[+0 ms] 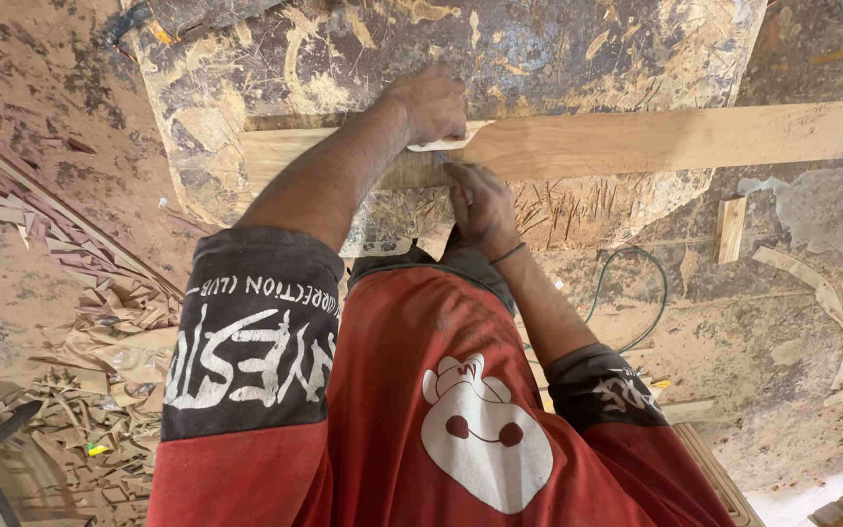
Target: The person uses a curved wooden template and a pencil to trace a curved outline onto a long plank of wood. They repeatedly reposition the template along the plank and trace its edge to create a continuous curved line.
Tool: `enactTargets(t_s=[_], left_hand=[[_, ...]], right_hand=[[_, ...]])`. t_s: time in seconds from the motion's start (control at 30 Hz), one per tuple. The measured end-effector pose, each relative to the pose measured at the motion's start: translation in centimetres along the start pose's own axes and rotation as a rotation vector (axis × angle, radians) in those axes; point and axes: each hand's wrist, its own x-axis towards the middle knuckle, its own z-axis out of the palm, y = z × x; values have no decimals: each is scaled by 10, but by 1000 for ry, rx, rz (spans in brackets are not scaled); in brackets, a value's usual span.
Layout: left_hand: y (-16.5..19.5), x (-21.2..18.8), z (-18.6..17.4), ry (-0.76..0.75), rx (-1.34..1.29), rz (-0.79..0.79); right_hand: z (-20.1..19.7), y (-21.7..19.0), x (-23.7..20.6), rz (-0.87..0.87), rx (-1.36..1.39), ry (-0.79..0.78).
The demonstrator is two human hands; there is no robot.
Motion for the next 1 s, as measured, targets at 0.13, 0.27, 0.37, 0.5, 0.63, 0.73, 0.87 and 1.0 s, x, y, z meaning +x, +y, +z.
enactTargets(t_s=[0.13, 0.27, 0.37, 0.5, 0.63, 0.73, 0.87, 1.0], left_hand=[[2, -1, -3, 2, -32, -1], [2, -2, -5, -1, -18, 21], [1, -2, -4, 10, -26, 23], [-3, 0, 0, 3, -29, 16], [-4, 2, 5, 5, 1, 26], [-4, 3, 4, 13, 67, 48], [-2, 2, 2, 12, 13, -8], [-3, 0, 1, 20, 12, -4]], right_hand=[[-16, 6, -1, -7, 30, 44], [-22, 5, -3, 11, -25, 97], [-22, 1, -6, 40, -8, 138], [-5, -13, -8, -61, 23, 52], [31, -30, 2, -131, -16, -56], [53, -31, 20, -184, -40, -60], [64, -26, 32, -154, -66, -141], [65, -23, 35, -159, -65, -160]])
